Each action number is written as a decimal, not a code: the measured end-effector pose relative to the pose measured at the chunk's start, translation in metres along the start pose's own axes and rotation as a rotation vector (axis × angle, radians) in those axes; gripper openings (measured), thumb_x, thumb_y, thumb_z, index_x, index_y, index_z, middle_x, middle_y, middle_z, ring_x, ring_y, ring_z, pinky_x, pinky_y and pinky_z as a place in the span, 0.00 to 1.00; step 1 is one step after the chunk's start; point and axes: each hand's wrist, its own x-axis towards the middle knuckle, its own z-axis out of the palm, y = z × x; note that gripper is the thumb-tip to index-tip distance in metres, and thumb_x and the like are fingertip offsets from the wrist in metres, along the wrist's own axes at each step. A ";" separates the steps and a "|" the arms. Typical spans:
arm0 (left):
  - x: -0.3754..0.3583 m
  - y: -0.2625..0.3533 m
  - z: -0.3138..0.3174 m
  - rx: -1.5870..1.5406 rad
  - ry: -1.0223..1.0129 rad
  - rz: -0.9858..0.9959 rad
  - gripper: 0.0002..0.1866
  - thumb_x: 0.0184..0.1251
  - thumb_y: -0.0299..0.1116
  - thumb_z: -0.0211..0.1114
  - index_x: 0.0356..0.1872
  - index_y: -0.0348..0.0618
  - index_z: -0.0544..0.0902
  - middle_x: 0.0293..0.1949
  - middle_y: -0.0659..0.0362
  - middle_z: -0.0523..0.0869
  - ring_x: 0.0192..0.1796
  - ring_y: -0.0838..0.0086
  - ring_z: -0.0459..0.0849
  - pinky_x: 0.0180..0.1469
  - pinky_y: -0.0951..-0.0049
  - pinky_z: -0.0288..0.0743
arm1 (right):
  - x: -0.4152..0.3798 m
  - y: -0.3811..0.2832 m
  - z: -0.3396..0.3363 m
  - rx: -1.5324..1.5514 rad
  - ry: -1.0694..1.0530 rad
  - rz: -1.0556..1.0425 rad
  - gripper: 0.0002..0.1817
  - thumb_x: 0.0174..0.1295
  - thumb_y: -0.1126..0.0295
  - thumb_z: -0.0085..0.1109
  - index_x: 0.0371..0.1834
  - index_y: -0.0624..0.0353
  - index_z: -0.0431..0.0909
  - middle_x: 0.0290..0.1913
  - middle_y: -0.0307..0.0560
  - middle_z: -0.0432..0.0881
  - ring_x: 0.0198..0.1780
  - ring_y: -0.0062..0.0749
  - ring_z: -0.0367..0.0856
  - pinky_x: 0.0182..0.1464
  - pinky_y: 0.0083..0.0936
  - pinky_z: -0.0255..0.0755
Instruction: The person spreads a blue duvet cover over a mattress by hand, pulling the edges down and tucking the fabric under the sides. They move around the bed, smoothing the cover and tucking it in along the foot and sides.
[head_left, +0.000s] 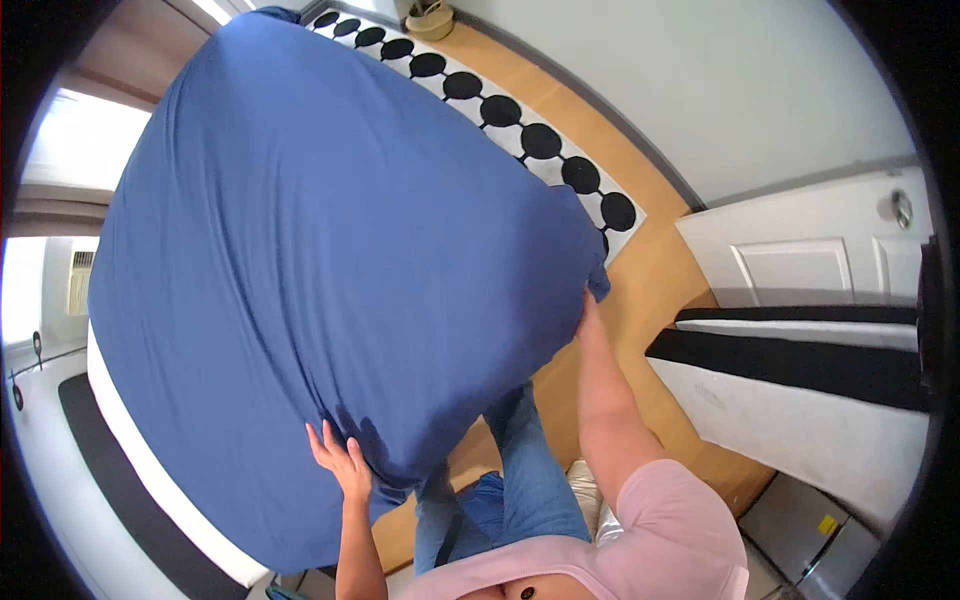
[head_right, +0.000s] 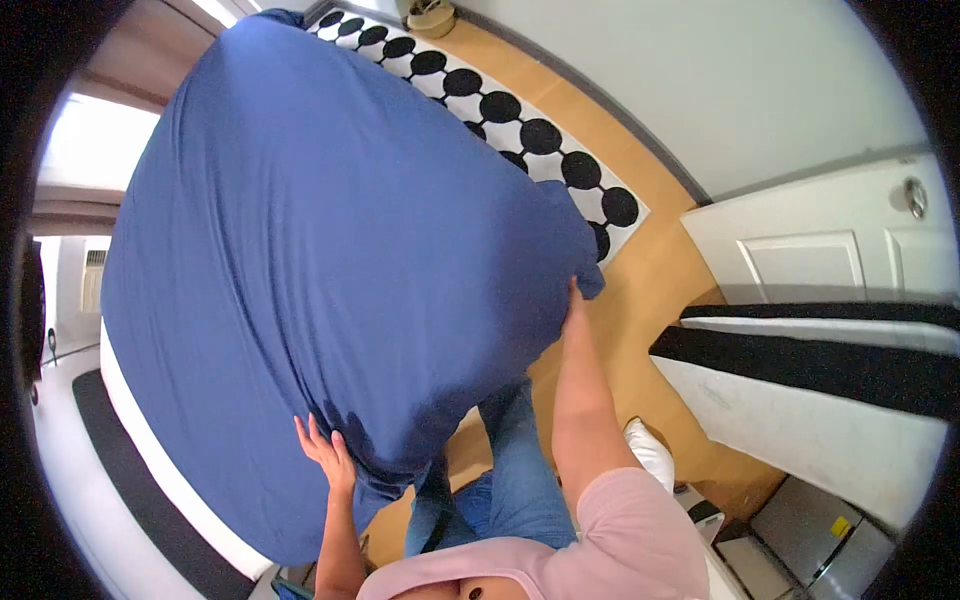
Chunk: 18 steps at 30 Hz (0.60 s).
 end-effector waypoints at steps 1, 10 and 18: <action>0.003 0.013 0.001 0.004 -0.019 -0.020 0.28 0.72 0.46 0.43 0.67 0.39 0.57 0.70 0.44 0.47 0.71 0.51 0.47 0.69 0.54 0.41 | 0.020 0.001 0.003 -0.059 0.053 -0.017 0.44 0.56 0.38 0.50 0.66 0.63 0.58 0.64 0.56 0.65 0.61 0.47 0.65 0.60 0.45 0.61; -0.001 0.005 0.013 0.087 0.180 -0.266 0.31 0.71 0.48 0.43 0.68 0.40 0.55 0.71 0.42 0.44 0.71 0.50 0.44 0.69 0.53 0.38 | -0.041 -0.116 -0.141 -1.052 0.738 -0.509 0.29 0.66 0.52 0.43 0.45 0.75 0.74 0.46 0.69 0.77 0.50 0.57 0.76 0.51 0.41 0.67; -0.052 -0.049 0.045 0.213 -0.204 -0.580 0.43 0.62 0.59 0.51 0.70 0.41 0.49 0.70 0.37 0.39 0.72 0.43 0.32 0.68 0.42 0.31 | -0.030 -0.122 -0.013 -1.580 0.463 -0.739 0.29 0.63 0.59 0.50 0.60 0.72 0.63 0.61 0.67 0.64 0.62 0.58 0.62 0.65 0.42 0.55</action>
